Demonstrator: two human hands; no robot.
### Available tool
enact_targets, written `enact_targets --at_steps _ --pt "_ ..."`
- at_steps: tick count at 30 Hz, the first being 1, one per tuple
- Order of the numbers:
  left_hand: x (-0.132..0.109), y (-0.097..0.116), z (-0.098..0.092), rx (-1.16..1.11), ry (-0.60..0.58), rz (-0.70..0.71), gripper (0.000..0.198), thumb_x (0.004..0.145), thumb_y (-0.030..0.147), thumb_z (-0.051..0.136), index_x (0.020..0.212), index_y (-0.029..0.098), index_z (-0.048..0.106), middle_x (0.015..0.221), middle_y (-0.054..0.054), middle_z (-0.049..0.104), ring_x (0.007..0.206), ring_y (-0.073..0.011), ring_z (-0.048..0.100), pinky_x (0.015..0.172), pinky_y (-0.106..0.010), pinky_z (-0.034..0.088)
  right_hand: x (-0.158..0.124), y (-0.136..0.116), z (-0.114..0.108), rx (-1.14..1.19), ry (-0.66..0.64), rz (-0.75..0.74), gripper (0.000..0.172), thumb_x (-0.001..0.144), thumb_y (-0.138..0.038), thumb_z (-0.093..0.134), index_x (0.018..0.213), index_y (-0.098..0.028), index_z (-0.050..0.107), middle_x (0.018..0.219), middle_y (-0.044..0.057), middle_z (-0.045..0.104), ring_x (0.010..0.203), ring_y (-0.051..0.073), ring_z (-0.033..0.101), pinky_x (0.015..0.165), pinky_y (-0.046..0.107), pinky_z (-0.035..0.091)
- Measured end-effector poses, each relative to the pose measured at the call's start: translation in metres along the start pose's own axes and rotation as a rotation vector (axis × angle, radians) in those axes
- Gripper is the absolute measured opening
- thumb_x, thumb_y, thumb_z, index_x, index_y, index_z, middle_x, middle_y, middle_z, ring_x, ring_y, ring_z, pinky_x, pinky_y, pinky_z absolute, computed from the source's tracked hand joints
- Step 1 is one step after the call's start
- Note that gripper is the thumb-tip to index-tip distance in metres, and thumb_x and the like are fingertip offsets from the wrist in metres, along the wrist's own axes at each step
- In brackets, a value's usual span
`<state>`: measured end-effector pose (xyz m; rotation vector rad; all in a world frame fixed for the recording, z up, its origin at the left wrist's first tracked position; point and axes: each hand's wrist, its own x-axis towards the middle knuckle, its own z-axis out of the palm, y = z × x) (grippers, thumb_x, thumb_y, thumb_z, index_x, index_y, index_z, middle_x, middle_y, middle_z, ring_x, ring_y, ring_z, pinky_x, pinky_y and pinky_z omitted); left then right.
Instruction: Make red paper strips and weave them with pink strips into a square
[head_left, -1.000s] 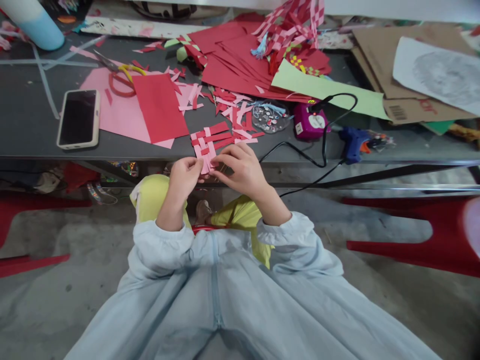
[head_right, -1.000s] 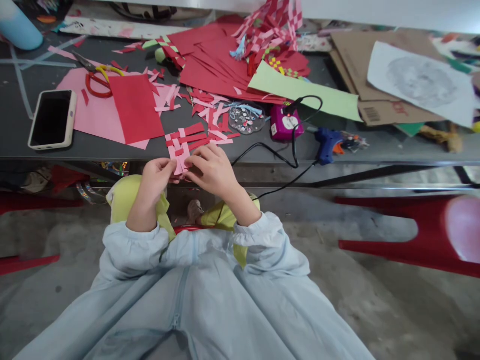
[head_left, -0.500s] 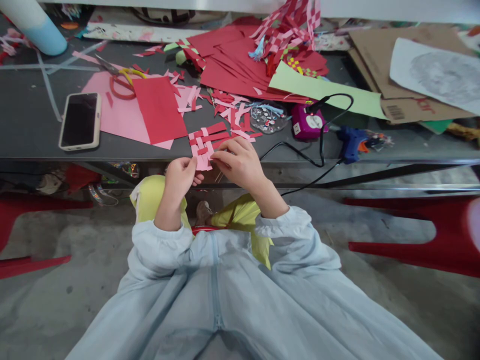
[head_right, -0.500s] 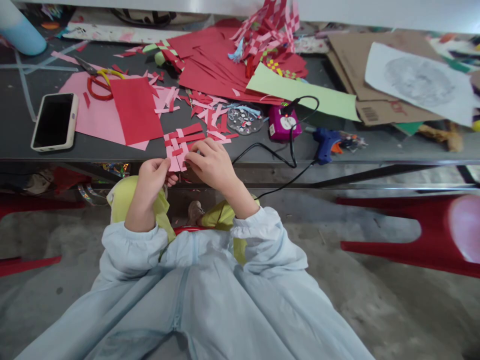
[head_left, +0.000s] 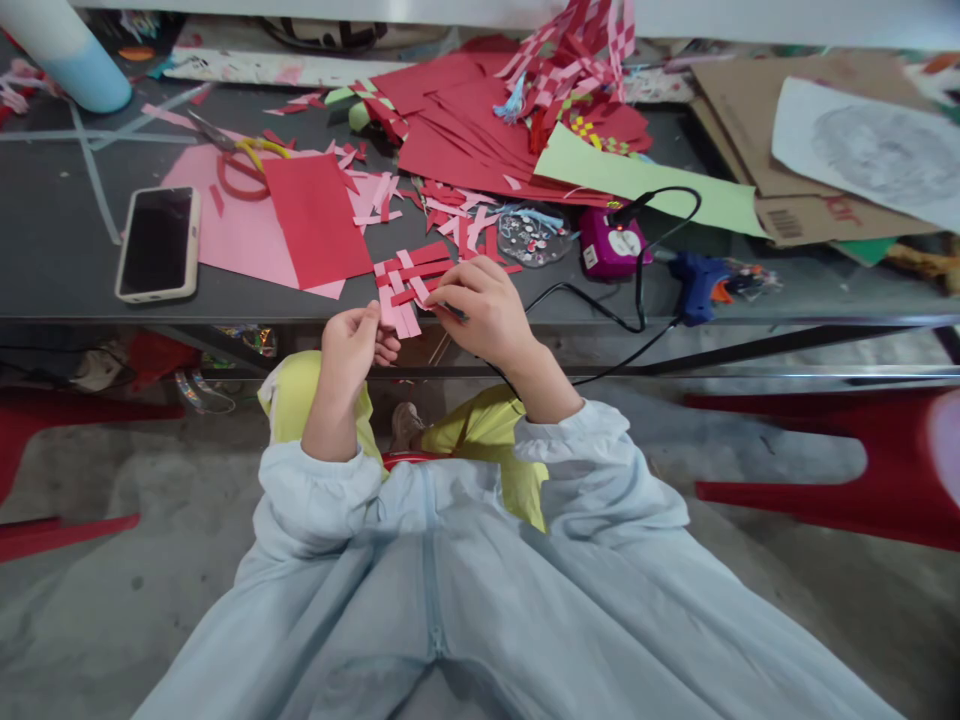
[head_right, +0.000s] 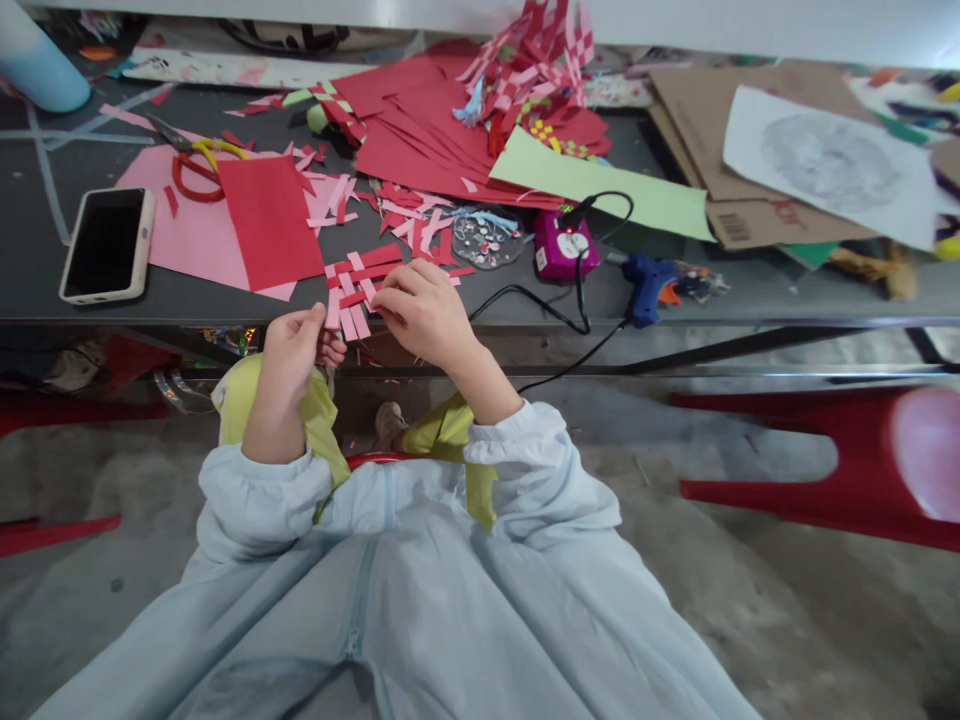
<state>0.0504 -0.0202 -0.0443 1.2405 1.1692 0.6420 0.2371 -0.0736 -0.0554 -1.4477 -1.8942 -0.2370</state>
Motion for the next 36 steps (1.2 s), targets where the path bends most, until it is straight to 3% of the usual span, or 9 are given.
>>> enact_targets --at_steps 4,7,11,14,19,26,36 --pt "-0.002 -0.006 -0.007 0.416 0.251 0.286 0.037 0.091 0.048 0.051 0.066 0.021 0.055 0.057 0.0 0.058 0.055 -0.0144 0.057 0.059 -0.028 0.048 0.001 0.001 0.001 0.004 -0.052 0.02 0.02 0.088 -0.012 0.053 0.084 -0.023 0.069 0.089 0.006 0.066 0.085 0.022 0.05 0.078 0.039 0.044" --pt "-0.006 -0.005 -0.012 0.677 0.369 0.583 0.003 0.082 0.023 0.057 0.079 0.022 0.058 0.073 -0.002 0.06 0.074 -0.0182 0.059 0.076 -0.033 0.05 0.002 0.0 0.0 -0.012 -0.082 0.024 0.019 0.087 -0.012 0.053 0.083 -0.022 0.069 0.089 0.007 0.066 0.085 0.022 0.05 0.077 0.039 0.044" --pt "-0.008 -0.003 -0.016 0.939 0.236 0.814 0.044 0.07 0.006 0.057 0.111 0.022 0.06 0.111 -0.011 0.06 0.112 -0.0283 0.054 0.099 -0.044 0.045 0.005 -0.004 -0.004 -0.021 -0.121 0.04 0.017 0.089 -0.017 0.053 0.09 -0.021 0.069 0.094 0.008 0.066 0.089 0.024 0.052 0.08 0.04 0.044" --pt "-0.009 -0.004 -0.016 1.059 0.147 0.802 0.045 0.074 0.011 0.062 0.117 0.023 0.058 0.123 -0.014 0.057 0.12 -0.0338 0.049 0.101 -0.05 0.041 0.007 -0.006 -0.006 -0.001 -0.156 0.039 0.019 0.088 -0.018 0.055 0.099 -0.022 0.069 0.101 0.009 0.067 0.097 0.025 0.054 0.086 0.042 0.044" --pt "-0.008 -0.005 -0.012 1.101 0.106 0.81 0.036 0.08 0.018 0.064 0.116 0.023 0.059 0.126 -0.013 0.058 0.123 -0.034 0.049 0.096 -0.049 0.042 0.006 -0.004 -0.004 0.054 -0.219 0.011 0.026 0.085 -0.015 0.057 0.107 -0.024 0.069 0.113 0.009 0.067 0.109 0.027 0.055 0.093 0.045 0.043" --pt "0.001 -0.002 -0.008 0.99 0.197 0.849 0.008 0.089 0.023 0.059 0.095 0.023 0.065 0.106 -0.009 0.067 0.109 -0.027 0.058 0.091 -0.042 0.043 0.004 -0.002 -0.002 0.063 -0.213 0.009 0.021 0.087 -0.021 0.059 0.104 -0.021 0.071 0.109 0.011 0.069 0.103 0.027 0.058 0.093 0.045 0.043" --pt "0.014 0.003 -0.004 0.744 0.31 0.704 0.015 0.093 0.034 0.056 0.093 0.021 0.064 0.095 -0.006 0.073 0.092 -0.0217 0.066 0.085 -0.033 0.048 0.005 -0.001 0.001 0.04 -0.213 0.003 0.022 0.09 -0.022 0.055 0.104 -0.02 0.072 0.109 0.01 0.069 0.102 0.025 0.059 0.092 0.043 0.045"
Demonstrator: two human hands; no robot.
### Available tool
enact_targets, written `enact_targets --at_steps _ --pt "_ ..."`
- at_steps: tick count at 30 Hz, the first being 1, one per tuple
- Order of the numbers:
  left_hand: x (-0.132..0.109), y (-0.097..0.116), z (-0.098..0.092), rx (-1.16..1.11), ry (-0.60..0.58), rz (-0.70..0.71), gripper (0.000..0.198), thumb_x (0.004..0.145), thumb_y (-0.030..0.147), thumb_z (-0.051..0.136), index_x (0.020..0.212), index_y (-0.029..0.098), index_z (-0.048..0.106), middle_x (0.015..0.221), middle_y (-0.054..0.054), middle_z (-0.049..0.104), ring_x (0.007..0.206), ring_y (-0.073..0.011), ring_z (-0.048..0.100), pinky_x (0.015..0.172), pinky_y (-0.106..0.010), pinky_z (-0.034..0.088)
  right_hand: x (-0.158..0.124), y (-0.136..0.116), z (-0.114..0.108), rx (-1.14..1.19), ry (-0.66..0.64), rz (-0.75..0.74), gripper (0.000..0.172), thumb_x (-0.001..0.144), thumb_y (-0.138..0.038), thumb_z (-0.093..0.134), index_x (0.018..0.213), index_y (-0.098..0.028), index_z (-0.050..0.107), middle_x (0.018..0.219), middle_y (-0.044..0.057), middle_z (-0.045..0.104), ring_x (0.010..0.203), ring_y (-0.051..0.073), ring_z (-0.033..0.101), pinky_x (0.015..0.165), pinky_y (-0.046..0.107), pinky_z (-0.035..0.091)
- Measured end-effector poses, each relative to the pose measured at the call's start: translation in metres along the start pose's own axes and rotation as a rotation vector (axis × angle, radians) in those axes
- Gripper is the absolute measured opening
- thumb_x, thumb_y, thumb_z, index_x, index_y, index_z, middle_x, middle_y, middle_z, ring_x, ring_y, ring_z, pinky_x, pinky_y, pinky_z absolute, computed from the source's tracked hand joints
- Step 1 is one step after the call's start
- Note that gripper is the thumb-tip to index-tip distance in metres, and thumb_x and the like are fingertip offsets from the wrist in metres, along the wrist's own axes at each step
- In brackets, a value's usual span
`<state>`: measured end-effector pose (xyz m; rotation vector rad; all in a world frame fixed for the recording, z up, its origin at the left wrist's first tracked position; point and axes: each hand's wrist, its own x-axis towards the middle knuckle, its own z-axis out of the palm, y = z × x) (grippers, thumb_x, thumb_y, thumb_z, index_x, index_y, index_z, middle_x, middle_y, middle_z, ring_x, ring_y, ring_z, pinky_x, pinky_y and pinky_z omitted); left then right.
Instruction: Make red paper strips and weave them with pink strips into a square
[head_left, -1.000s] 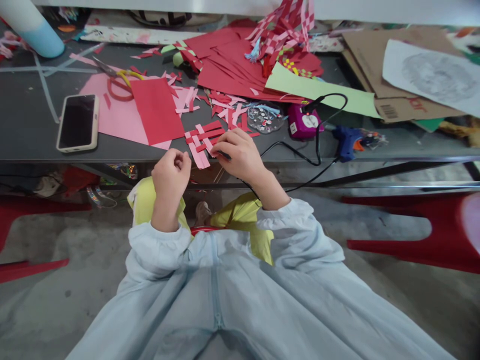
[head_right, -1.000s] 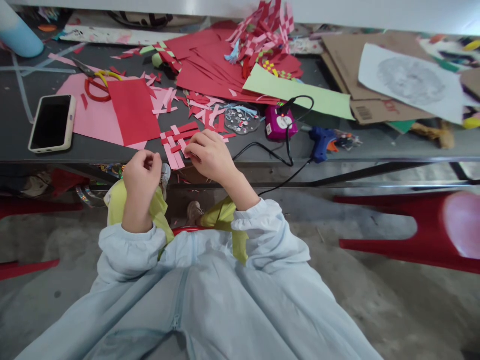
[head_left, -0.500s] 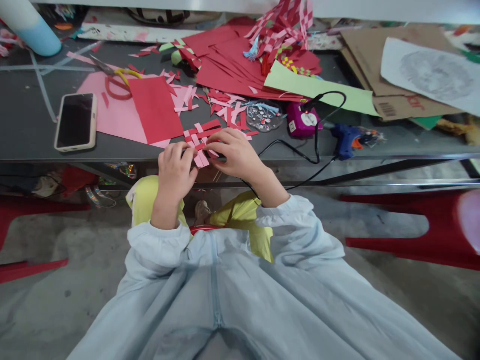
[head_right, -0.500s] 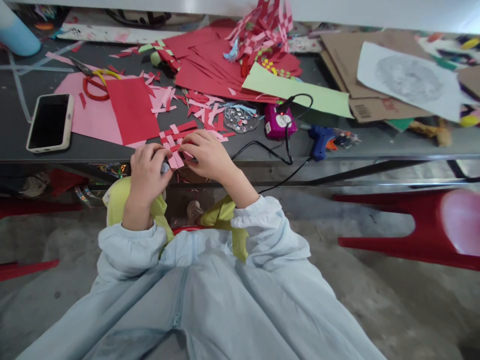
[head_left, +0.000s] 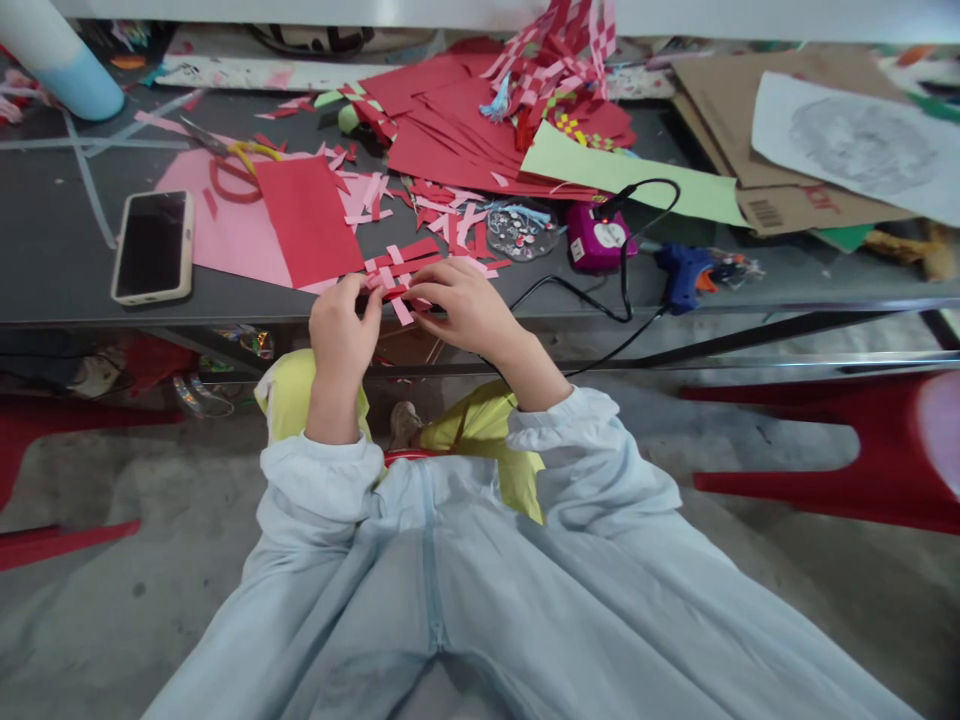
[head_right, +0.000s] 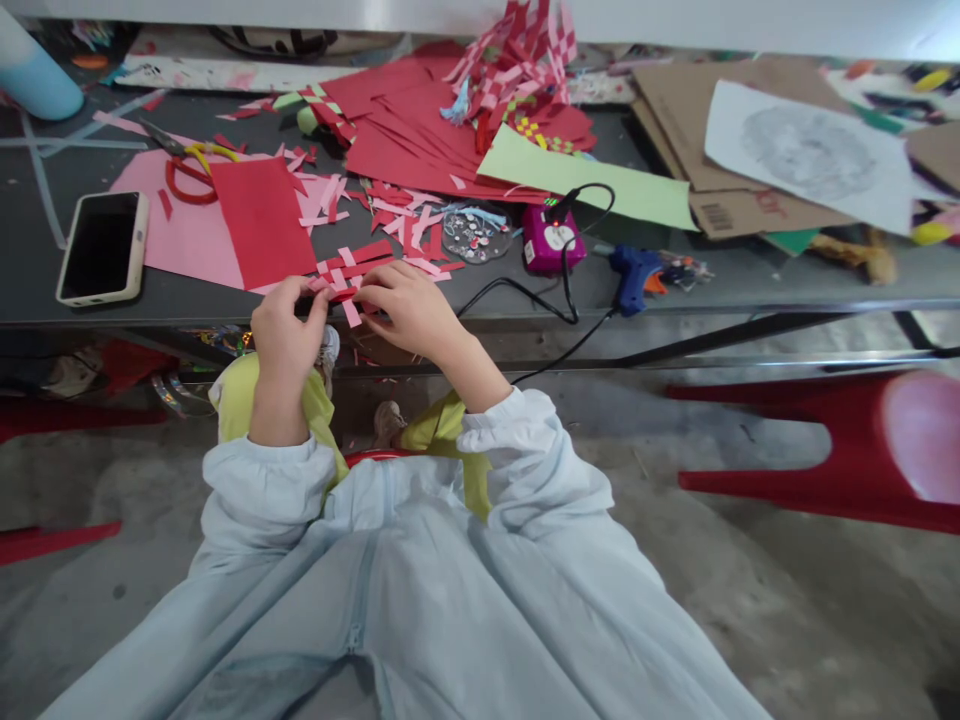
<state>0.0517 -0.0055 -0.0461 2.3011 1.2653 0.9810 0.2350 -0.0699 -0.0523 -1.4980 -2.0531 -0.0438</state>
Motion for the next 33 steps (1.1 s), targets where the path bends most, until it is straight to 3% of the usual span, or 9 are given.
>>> enact_targets --at_steps 21,33 --pt "0.0004 0.0006 -0.0004 -0.021 0.012 -0.063 0.019 0.094 0.037 0.053 0.096 0.022 0.065 0.094 -0.006 0.075 0.089 -0.0202 0.069 0.083 -0.03 0.048 0.0013 -0.0033 0.0016 0.0 0.012 0.023 0.02 0.092 -0.02 0.055 0.104 -0.022 0.071 0.108 0.011 0.066 0.106 0.027 0.056 0.094 0.047 0.044" --pt "0.0003 0.0006 -0.0013 -0.04 -0.003 -0.079 0.019 0.094 0.035 0.052 0.098 0.021 0.065 0.098 -0.007 0.076 0.093 -0.0216 0.07 0.086 -0.031 0.048 0.0028 -0.0034 -0.002 -0.037 0.104 -0.003 0.02 0.094 -0.02 0.053 0.094 -0.023 0.073 0.105 0.009 0.067 0.1 0.024 0.056 0.088 0.042 0.046"
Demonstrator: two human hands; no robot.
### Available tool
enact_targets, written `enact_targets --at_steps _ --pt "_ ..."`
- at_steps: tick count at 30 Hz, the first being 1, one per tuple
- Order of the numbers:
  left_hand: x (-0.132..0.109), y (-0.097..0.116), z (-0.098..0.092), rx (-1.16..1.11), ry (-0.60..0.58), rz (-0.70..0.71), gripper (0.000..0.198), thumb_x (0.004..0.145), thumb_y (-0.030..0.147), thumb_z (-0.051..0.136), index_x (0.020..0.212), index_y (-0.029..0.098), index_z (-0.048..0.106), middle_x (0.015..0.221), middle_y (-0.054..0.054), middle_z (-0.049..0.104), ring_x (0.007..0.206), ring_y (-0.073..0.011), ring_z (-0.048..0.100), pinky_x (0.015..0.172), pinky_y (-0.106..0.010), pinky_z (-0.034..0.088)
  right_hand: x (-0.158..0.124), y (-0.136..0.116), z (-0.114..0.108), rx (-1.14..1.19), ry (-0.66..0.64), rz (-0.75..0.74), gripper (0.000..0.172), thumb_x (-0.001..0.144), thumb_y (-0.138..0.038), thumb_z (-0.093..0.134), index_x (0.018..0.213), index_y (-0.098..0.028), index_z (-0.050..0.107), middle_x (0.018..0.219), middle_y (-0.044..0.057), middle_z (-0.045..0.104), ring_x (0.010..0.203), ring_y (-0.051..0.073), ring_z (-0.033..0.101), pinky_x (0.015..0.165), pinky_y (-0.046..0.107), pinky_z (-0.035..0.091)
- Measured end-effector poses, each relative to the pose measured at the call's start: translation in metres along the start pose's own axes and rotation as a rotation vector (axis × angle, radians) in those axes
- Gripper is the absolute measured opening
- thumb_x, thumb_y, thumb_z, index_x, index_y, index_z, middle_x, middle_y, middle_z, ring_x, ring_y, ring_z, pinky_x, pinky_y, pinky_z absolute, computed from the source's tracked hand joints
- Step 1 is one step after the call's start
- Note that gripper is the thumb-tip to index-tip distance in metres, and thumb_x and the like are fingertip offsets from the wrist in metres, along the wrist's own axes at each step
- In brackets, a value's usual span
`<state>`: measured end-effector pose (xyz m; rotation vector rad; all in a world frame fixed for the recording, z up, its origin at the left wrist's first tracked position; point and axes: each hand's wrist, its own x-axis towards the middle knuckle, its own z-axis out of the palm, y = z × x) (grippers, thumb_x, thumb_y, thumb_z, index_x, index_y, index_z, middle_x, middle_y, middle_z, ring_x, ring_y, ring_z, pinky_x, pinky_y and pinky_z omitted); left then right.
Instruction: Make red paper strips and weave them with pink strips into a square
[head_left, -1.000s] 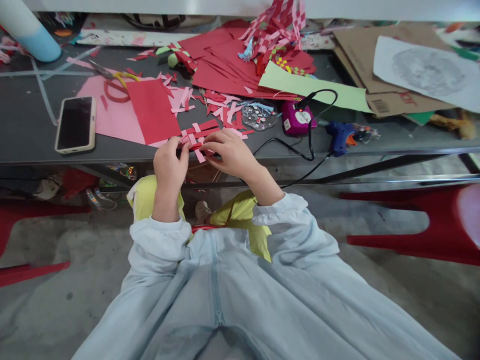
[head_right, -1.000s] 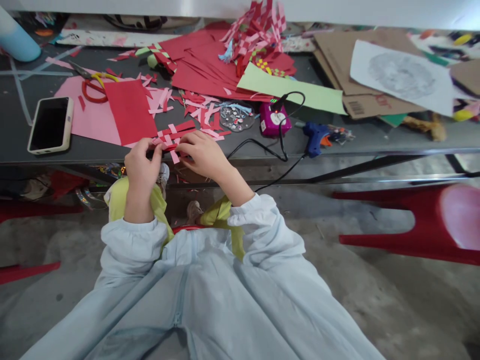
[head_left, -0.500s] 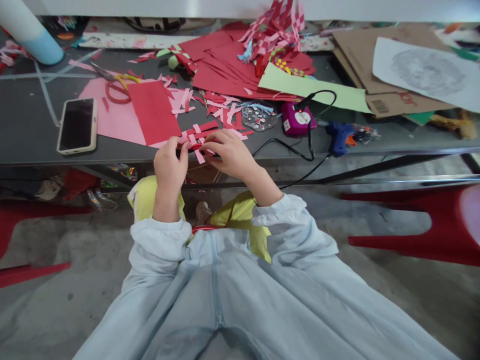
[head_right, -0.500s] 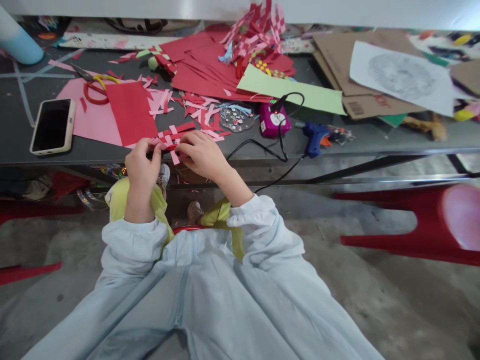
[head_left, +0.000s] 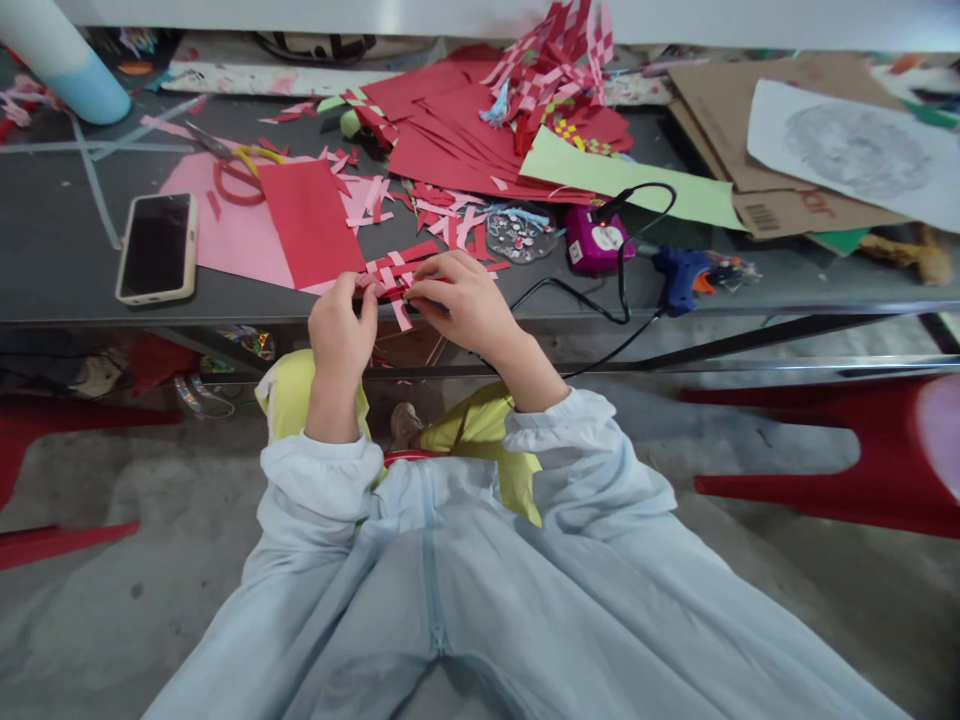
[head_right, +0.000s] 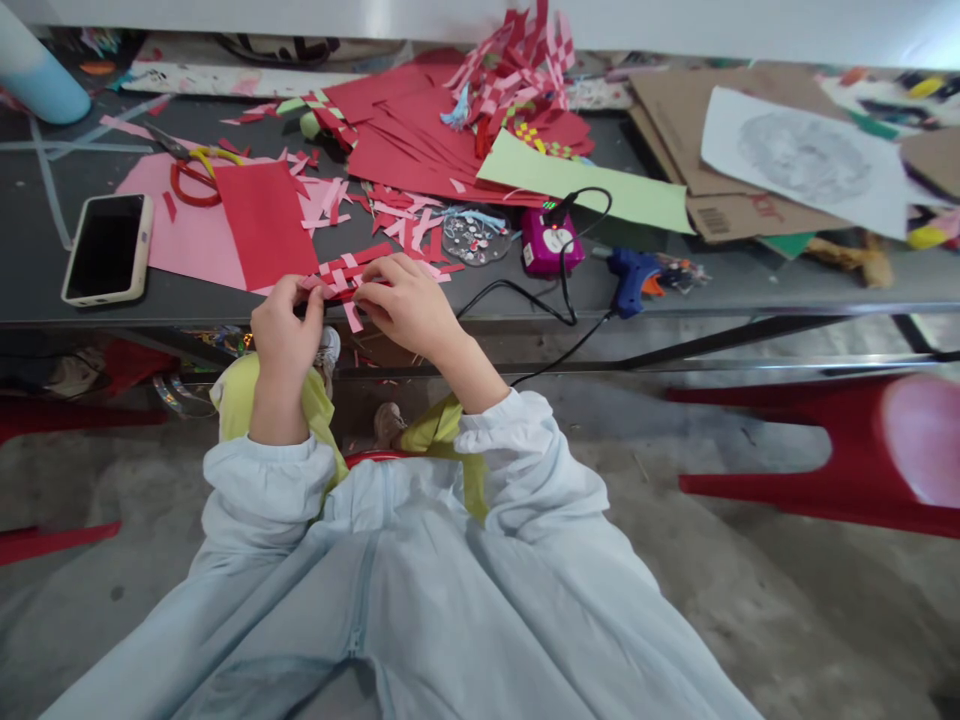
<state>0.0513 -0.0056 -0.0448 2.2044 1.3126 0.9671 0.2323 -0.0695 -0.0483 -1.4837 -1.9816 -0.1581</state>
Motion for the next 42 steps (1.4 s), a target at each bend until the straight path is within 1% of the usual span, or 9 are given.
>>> enact_targets --at_steps 6,12,16,20,23,26,30,38,42 --pt "0.0 0.0 -0.001 -0.016 -0.001 -0.008 0.018 0.094 0.035 0.054 0.097 0.021 0.065 0.099 -0.007 0.076 0.095 -0.0206 0.07 0.087 -0.031 0.049 0.001 0.002 -0.002 -0.01 0.012 -0.004 0.019 0.094 -0.021 0.054 0.094 -0.023 0.073 0.104 0.008 0.067 0.099 0.024 0.056 0.088 0.041 0.046" --pt "-0.001 0.0 -0.001 0.001 -0.005 0.025 0.021 0.095 0.037 0.052 0.098 0.02 0.064 0.099 -0.007 0.076 0.093 -0.021 0.07 0.084 -0.031 0.049 0.001 0.003 -0.001 0.014 0.057 -0.012 0.017 0.093 -0.023 0.056 0.091 -0.023 0.073 0.101 0.008 0.068 0.097 0.023 0.057 0.087 0.042 0.047" --pt "-0.002 -0.003 0.0 0.065 -0.006 0.085 0.022 0.096 0.036 0.05 0.097 0.019 0.064 0.098 -0.008 0.075 0.091 -0.0228 0.069 0.083 -0.033 0.048 0.004 0.008 -0.002 0.041 0.073 -0.005 0.013 0.092 -0.024 0.06 0.092 -0.024 0.073 0.101 0.007 0.068 0.097 0.023 0.057 0.088 0.042 0.047" --pt "-0.003 -0.005 -0.001 0.136 -0.039 0.169 0.021 0.095 0.032 0.048 0.095 0.019 0.064 0.096 -0.009 0.074 0.091 -0.0244 0.067 0.083 -0.035 0.046 0.01 0.012 -0.006 0.054 0.091 0.01 0.014 0.092 -0.025 0.06 0.091 -0.023 0.074 0.1 0.007 0.068 0.098 0.023 0.057 0.088 0.042 0.046" --pt "-0.004 -0.007 -0.001 0.163 -0.067 0.243 0.021 0.095 0.03 0.047 0.096 0.019 0.064 0.097 -0.009 0.074 0.092 -0.0249 0.067 0.084 -0.037 0.045 0.014 0.014 -0.009 0.068 0.045 0.043 0.017 0.093 -0.023 0.058 0.092 -0.022 0.074 0.098 0.008 0.068 0.096 0.024 0.058 0.087 0.042 0.046" --pt "-0.004 -0.01 -0.001 0.159 -0.094 0.282 0.02 0.094 0.029 0.047 0.097 0.019 0.064 0.098 -0.009 0.074 0.095 -0.025 0.066 0.085 -0.037 0.045 0.017 0.014 -0.012 0.091 -0.008 0.094 0.019 0.092 -0.02 0.056 0.095 -0.02 0.074 0.097 0.008 0.068 0.095 0.024 0.06 0.085 0.04 0.047" --pt "-0.005 -0.011 -0.002 0.157 -0.1 0.294 0.018 0.093 0.029 0.048 0.097 0.02 0.063 0.101 -0.009 0.074 0.097 -0.0244 0.066 0.087 -0.037 0.044 0.02 0.013 -0.016 0.106 -0.024 0.132 0.018 0.089 -0.018 0.058 0.096 -0.018 0.074 0.096 0.008 0.069 0.095 0.023 0.062 0.084 0.037 0.048" --pt "-0.005 -0.011 -0.001 0.144 -0.105 0.297 0.017 0.092 0.027 0.048 0.097 0.02 0.062 0.101 -0.009 0.073 0.098 -0.0248 0.065 0.088 -0.038 0.044 0.02 0.014 -0.018 0.1 -0.032 0.174 0.014 0.087 -0.016 0.059 0.086 -0.017 0.072 0.087 0.006 0.069 0.085 0.021 0.06 0.077 0.034 0.045" --pt "-0.007 -0.009 -0.003 0.131 -0.105 0.287 0.014 0.089 0.022 0.052 0.097 0.02 0.063 0.101 -0.008 0.072 0.097 -0.0242 0.065 0.088 -0.038 0.046 0.016 0.011 -0.017 0.095 -0.021 0.155 0.015 0.086 -0.014 0.059 0.089 -0.017 0.073 0.089 0.006 0.07 0.085 0.02 0.061 0.078 0.033 0.046"
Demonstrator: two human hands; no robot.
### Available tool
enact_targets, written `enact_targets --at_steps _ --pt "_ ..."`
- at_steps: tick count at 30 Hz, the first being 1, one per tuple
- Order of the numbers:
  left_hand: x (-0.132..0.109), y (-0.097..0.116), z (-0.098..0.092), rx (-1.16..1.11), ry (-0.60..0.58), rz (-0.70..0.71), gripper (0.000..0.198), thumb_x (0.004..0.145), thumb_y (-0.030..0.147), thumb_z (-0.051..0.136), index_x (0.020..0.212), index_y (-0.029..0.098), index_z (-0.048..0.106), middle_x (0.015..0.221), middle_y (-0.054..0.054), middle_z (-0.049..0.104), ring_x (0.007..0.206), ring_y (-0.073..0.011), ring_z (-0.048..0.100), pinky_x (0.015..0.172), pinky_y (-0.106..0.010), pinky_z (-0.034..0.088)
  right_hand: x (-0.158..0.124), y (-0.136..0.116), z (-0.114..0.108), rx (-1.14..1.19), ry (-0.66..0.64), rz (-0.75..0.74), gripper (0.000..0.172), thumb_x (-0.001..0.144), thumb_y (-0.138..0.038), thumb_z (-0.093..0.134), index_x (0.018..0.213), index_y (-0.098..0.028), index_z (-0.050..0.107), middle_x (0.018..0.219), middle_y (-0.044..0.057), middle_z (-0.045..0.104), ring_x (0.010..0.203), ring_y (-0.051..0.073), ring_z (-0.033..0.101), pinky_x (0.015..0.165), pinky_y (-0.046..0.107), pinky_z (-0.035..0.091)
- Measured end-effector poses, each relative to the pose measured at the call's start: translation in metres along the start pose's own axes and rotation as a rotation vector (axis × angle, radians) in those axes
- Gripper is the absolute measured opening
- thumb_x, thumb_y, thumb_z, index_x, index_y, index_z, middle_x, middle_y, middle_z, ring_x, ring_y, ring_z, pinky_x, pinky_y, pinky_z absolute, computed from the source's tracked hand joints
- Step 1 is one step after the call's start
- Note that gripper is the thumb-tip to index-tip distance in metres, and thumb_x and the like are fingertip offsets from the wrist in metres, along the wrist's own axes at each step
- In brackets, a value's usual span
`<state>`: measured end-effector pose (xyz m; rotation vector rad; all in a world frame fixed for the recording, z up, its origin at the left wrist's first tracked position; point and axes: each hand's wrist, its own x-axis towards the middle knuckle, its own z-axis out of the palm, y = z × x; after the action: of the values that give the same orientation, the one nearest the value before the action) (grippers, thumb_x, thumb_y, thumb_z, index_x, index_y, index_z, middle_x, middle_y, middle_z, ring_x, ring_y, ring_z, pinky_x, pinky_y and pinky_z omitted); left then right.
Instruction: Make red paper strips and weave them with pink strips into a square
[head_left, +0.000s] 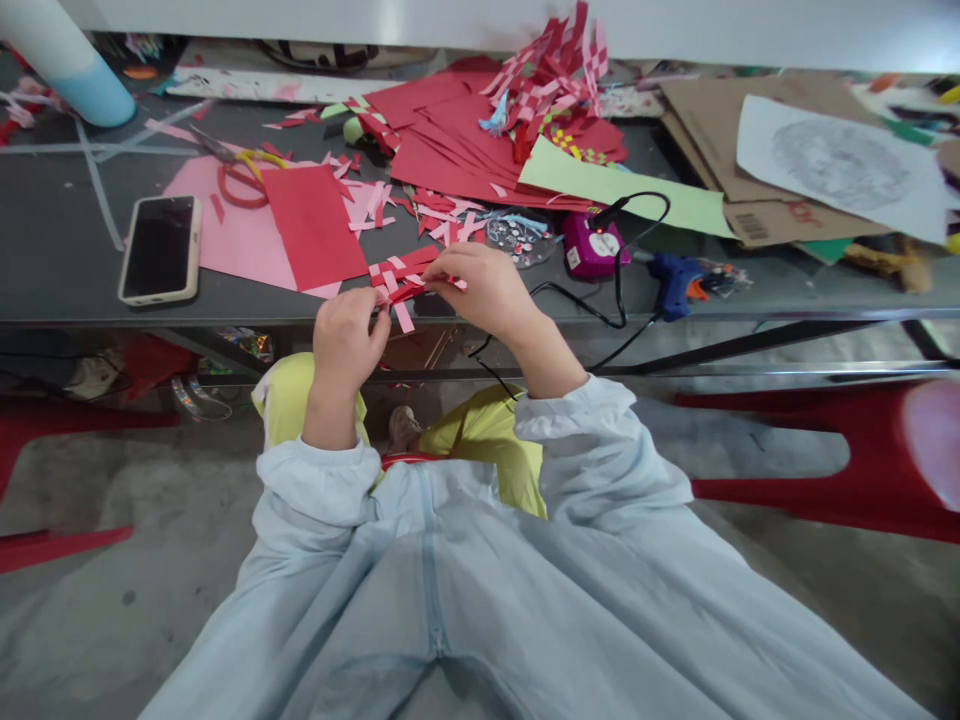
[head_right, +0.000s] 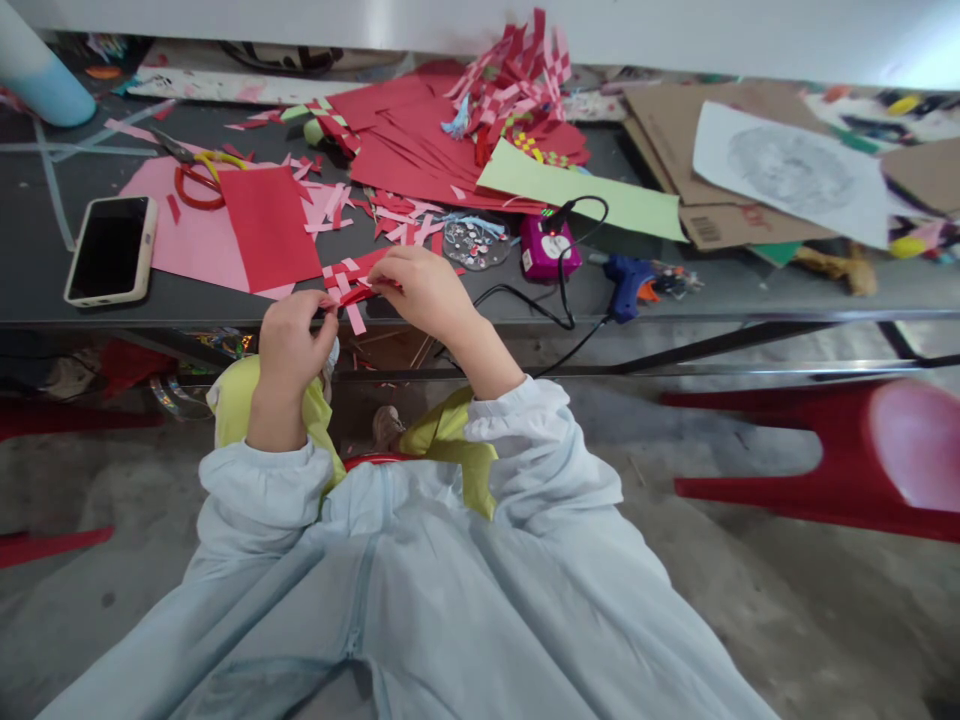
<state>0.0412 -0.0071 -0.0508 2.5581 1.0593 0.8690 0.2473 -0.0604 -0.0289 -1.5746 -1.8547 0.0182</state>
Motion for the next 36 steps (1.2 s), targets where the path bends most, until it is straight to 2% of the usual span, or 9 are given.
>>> enact_targets --at_steps 6,11,17,19,24,28,30,33,36 --pt "-0.008 0.002 -0.004 -0.016 0.096 0.044 0.014 0.08 0.015 0.061 0.09 0.022 0.068 0.102 -0.006 0.068 0.099 -0.0229 0.061 0.09 -0.037 0.048 -0.011 -0.005 0.004 -0.035 -0.02 -0.095 0.017 0.09 -0.016 0.056 0.09 -0.019 0.074 0.09 0.007 0.071 0.089 0.021 0.062 0.079 0.034 0.048" --pt "-0.014 0.007 -0.009 -0.036 0.038 0.026 0.011 0.081 0.017 0.062 0.087 0.022 0.07 0.089 -0.005 0.065 0.087 -0.0207 0.059 0.082 -0.036 0.049 -0.025 -0.011 0.013 -0.072 0.014 -0.188 0.025 0.093 -0.012 0.049 0.09 -0.02 0.073 0.091 0.007 0.071 0.087 0.019 0.061 0.077 0.033 0.049" --pt "-0.028 0.018 -0.01 -0.38 -0.07 -0.375 0.016 0.07 0.013 0.063 0.08 0.021 0.056 0.064 0.006 0.053 0.054 -0.0094 0.048 0.059 -0.025 0.042 -0.041 -0.013 0.02 -0.085 0.08 -0.24 0.028 0.093 -0.009 0.047 0.091 -0.02 0.073 0.091 0.007 0.072 0.086 0.018 0.061 0.077 0.031 0.051" --pt "-0.031 0.018 -0.005 -0.524 -0.104 -0.488 0.015 0.075 0.026 0.066 0.074 0.021 0.052 0.061 0.006 0.052 0.052 -0.0096 0.049 0.055 -0.024 0.041 -0.045 -0.012 0.02 -0.075 0.068 -0.211 0.027 0.093 -0.01 0.048 0.091 -0.022 0.072 0.092 0.007 0.072 0.087 0.018 0.062 0.078 0.032 0.051" --pt "-0.031 0.015 0.019 -0.944 -0.278 -0.762 0.044 0.086 0.064 0.054 0.076 0.021 0.053 0.063 0.0 0.06 0.049 -0.0117 0.057 0.046 -0.023 0.042 -0.052 -0.011 0.02 -0.027 0.079 -0.181 0.026 0.093 -0.013 0.049 0.091 -0.023 0.072 0.093 0.007 0.073 0.086 0.018 0.063 0.079 0.034 0.052" --pt "-0.025 0.024 0.034 -1.063 -0.219 -0.869 0.037 0.083 0.054 0.065 0.089 0.018 0.062 0.088 -0.006 0.071 0.078 -0.0153 0.068 0.059 -0.021 0.049 -0.056 -0.01 0.021 -0.034 0.092 -0.194 0.025 0.093 -0.014 0.049 0.091 -0.023 0.072 0.092 0.007 0.073 0.085 0.018 0.063 0.079 0.034 0.053" --pt "-0.022 0.031 0.035 -1.261 -0.243 -0.9 0.034 0.082 0.05 0.068 0.09 0.017 0.065 0.092 -0.007 0.073 0.085 -0.0166 0.07 0.069 -0.024 0.053 -0.058 -0.011 0.022 -0.036 0.111 -0.224 0.024 0.093 -0.013 0.049 0.092 -0.022 0.071 0.092 0.007 0.073 0.085 0.018 0.063 0.079 0.033 0.053" --pt "-0.02 0.039 0.034 -1.53 -0.26 -0.905 0.031 0.073 0.043 0.078 0.083 0.016 0.067 0.082 -0.003 0.071 0.08 -0.0159 0.07 0.081 -0.03 0.056 -0.063 -0.012 0.023 -0.062 0.127 -0.268 0.024 0.092 -0.011 0.049 0.09 -0.021 0.071 0.093 0.007 0.073 0.084 0.018 0.063 0.08 0.032 0.054" --pt "-0.02 0.044 0.034 -1.609 -0.264 -0.902 0.031 0.066 0.04 0.083 0.078 0.016 0.068 0.077 -0.001 0.071 0.075 -0.0147 0.068 0.084 -0.033 0.056 -0.069 -0.013 0.024 -0.067 0.091 -0.244 0.026 0.093 -0.011 0.047 0.092 -0.022 0.071 0.096 0.008 0.074 0.087 0.018 0.063 0.081 0.034 0.054"
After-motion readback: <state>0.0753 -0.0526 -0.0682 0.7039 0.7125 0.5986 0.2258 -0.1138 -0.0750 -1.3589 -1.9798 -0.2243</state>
